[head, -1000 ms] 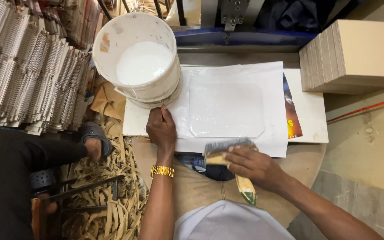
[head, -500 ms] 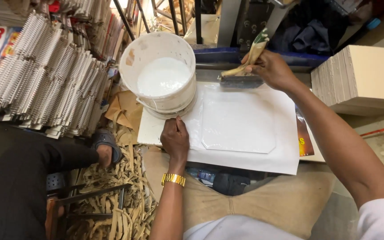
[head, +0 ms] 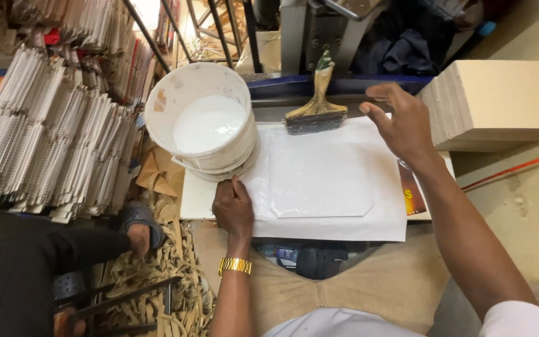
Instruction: The person dips a brush into a bucket of white glue and spreads it evenly across a sheet of white paper. They then place a rectangular piece of brown cardboard onto the glued surface, press it down, and lift the combined item to show the result.
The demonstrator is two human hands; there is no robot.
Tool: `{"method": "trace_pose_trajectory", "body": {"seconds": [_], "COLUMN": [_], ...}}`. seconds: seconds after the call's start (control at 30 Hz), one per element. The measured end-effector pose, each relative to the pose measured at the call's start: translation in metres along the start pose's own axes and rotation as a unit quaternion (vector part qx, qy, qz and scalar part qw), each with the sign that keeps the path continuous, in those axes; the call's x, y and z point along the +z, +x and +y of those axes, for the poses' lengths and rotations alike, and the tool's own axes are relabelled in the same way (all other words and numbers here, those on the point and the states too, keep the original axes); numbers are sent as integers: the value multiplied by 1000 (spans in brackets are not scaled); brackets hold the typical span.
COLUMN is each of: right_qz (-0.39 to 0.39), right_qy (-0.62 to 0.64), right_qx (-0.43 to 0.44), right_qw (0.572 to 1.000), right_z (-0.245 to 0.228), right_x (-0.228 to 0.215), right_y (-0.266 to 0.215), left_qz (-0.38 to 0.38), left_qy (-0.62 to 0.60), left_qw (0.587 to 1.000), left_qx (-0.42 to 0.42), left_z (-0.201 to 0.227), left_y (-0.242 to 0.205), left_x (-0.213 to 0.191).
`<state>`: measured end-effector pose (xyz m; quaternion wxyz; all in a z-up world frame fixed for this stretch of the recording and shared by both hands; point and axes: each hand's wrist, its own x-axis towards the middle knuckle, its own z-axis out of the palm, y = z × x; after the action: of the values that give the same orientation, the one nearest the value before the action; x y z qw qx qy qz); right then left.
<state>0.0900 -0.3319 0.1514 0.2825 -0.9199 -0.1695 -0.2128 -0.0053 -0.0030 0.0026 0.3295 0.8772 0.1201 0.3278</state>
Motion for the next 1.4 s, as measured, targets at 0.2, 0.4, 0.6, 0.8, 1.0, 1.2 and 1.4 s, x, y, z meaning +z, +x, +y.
{"method": "trace_pose_trajectory", "body": {"seconds": [0.2,0.4,0.6,0.8,1.0,1.2,1.4], "right_qz": [159,-91,-166,-131,-186,53,-11], "right_qy": [-260,-417,-464,-546,-679,-294,93], "right_qx": [29,248,290,96,-54,-127,-47], "right_qw": [952,870,820,822,708,946,995], "right_z": [47,113,92,122,63,-39,-89], "right_x": [-91,-108,-106,-89,-124,-190,-169], "right_y": [-64,-63,-38,-64,-67,-103,-167], "left_qz": [13,21,7,-57,-71,-288,-564], "left_qy": [9,-4,-58,-330,-484,-544,-670], "left_qw": [1000,1000,997,910,824,741,331], "left_qx": [5,18,-46,-245,-286,-267,-350], "left_z": [-6,-4,-8,-11,-31,60,105], "left_y": [-2,-3,0,11,12,-23,-73], "left_x": [6,4,2,-16,-31,-50,-33]}}
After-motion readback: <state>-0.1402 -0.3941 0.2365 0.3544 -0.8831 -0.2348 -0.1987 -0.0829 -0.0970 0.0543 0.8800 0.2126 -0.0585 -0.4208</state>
